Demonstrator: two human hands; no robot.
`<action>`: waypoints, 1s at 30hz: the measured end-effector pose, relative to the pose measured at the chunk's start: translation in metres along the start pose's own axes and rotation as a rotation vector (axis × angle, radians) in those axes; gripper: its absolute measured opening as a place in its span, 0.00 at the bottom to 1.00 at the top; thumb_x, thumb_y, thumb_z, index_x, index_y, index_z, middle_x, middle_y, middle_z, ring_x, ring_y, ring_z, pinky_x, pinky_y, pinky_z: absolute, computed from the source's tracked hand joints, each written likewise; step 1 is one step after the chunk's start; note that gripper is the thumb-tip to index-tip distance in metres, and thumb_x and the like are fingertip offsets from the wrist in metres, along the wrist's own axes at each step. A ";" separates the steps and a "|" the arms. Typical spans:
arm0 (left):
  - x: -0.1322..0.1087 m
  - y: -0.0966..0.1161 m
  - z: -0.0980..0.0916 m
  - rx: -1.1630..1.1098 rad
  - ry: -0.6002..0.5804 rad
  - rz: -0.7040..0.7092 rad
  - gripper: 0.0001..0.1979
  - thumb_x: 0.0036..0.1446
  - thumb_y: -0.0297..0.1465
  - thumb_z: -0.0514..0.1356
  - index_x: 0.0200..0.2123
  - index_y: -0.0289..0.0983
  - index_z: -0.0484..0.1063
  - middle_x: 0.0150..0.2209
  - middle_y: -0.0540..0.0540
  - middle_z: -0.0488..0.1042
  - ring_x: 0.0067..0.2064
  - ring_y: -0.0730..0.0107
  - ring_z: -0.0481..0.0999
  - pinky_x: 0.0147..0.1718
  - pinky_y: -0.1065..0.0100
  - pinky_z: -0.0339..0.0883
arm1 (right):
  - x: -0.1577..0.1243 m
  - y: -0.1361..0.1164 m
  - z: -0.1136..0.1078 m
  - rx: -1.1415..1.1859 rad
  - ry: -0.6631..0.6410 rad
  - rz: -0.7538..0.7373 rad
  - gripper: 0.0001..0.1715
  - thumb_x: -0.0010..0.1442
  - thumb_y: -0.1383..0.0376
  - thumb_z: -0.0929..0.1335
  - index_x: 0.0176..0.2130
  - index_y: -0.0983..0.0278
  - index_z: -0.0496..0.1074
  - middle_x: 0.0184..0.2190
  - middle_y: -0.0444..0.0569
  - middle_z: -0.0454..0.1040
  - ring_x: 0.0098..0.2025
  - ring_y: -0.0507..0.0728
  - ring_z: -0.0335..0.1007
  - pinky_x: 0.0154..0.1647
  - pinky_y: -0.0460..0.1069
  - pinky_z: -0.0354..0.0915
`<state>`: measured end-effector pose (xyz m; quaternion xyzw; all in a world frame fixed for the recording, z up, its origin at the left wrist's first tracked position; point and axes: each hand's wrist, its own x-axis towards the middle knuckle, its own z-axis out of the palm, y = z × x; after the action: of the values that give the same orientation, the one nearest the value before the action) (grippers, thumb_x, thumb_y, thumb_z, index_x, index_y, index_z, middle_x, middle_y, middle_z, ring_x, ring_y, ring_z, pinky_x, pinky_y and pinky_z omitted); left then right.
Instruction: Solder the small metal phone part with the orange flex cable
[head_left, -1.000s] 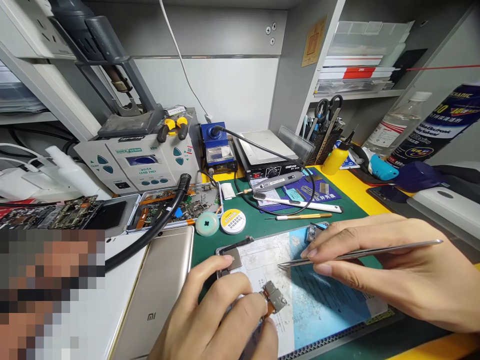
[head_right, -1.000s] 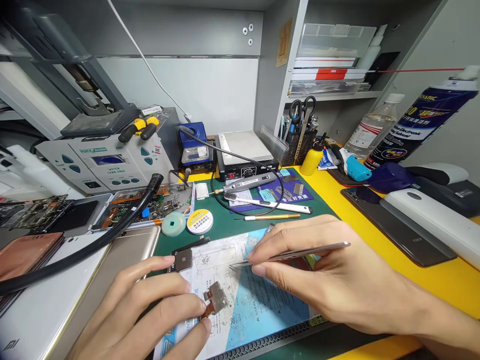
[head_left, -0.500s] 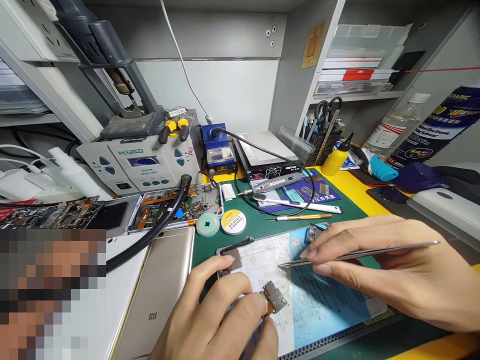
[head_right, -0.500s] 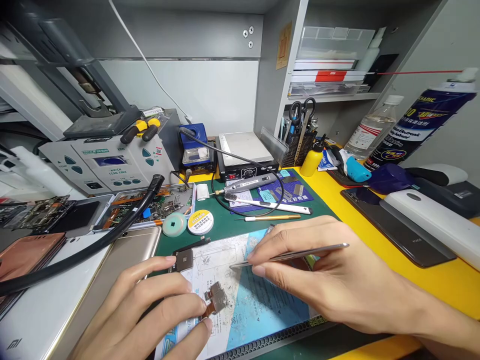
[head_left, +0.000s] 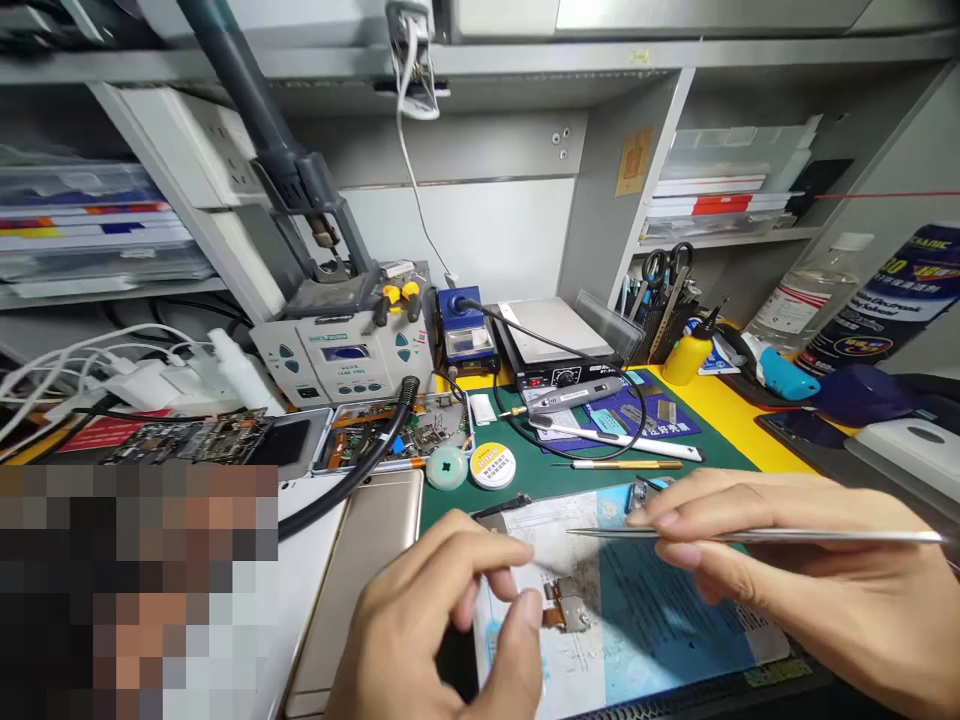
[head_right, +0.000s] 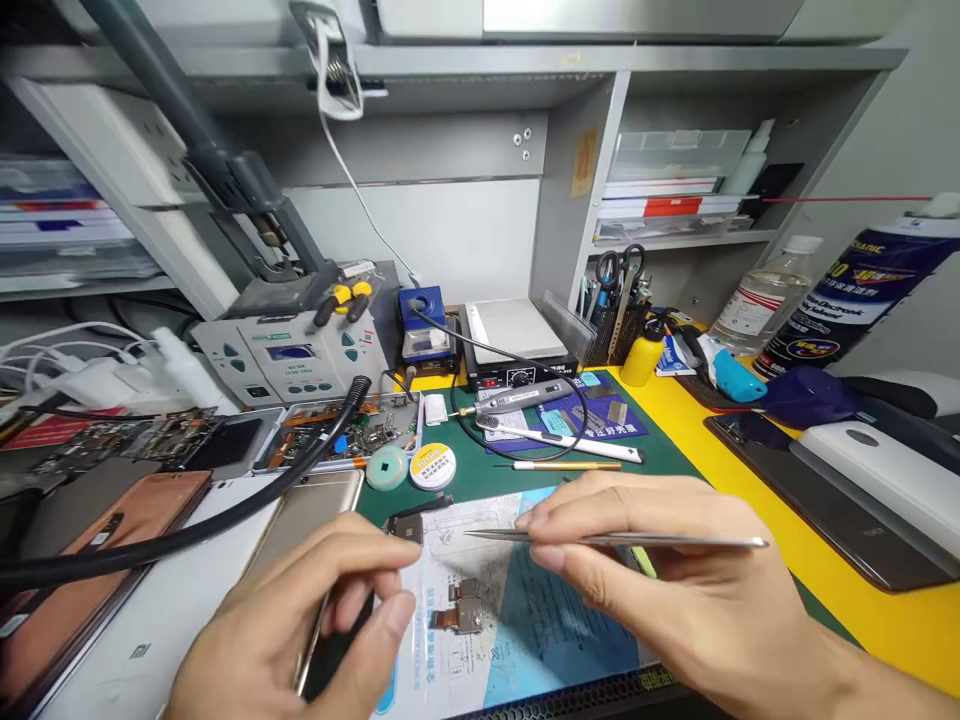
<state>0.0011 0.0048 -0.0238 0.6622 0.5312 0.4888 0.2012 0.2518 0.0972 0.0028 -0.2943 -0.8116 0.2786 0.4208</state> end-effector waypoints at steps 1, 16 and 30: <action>0.002 0.004 0.000 -0.147 -0.031 -0.217 0.06 0.63 0.33 0.63 0.41 0.39 0.78 0.28 0.50 0.73 0.26 0.75 0.66 0.26 0.72 0.59 | -0.003 0.000 0.001 -0.013 0.017 -0.035 0.09 0.58 0.64 0.80 0.38 0.47 0.87 0.35 0.43 0.89 0.35 0.59 0.86 0.30 0.45 0.81; 0.021 0.002 -0.006 -1.205 -0.458 -0.850 0.14 0.50 0.36 0.72 0.35 0.32 0.79 0.34 0.41 0.85 0.10 0.84 0.61 0.07 0.76 0.45 | -0.023 -0.003 0.012 -0.025 -0.012 -0.217 0.20 0.59 0.68 0.77 0.47 0.44 0.83 0.37 0.43 0.89 0.35 0.61 0.87 0.35 0.49 0.83; 0.020 0.009 -0.008 -0.964 -0.462 -0.859 0.16 0.57 0.43 0.68 0.26 0.37 0.76 0.08 0.58 0.57 0.09 0.83 0.44 0.08 0.77 0.40 | -0.011 -0.013 0.015 0.061 -0.002 -0.189 0.21 0.55 0.70 0.79 0.45 0.47 0.86 0.37 0.44 0.89 0.35 0.61 0.87 0.34 0.48 0.82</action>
<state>-0.0020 0.0177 -0.0047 0.3166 0.4134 0.3934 0.7577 0.2406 0.0779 -0.0012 -0.2034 -0.8272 0.2623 0.4533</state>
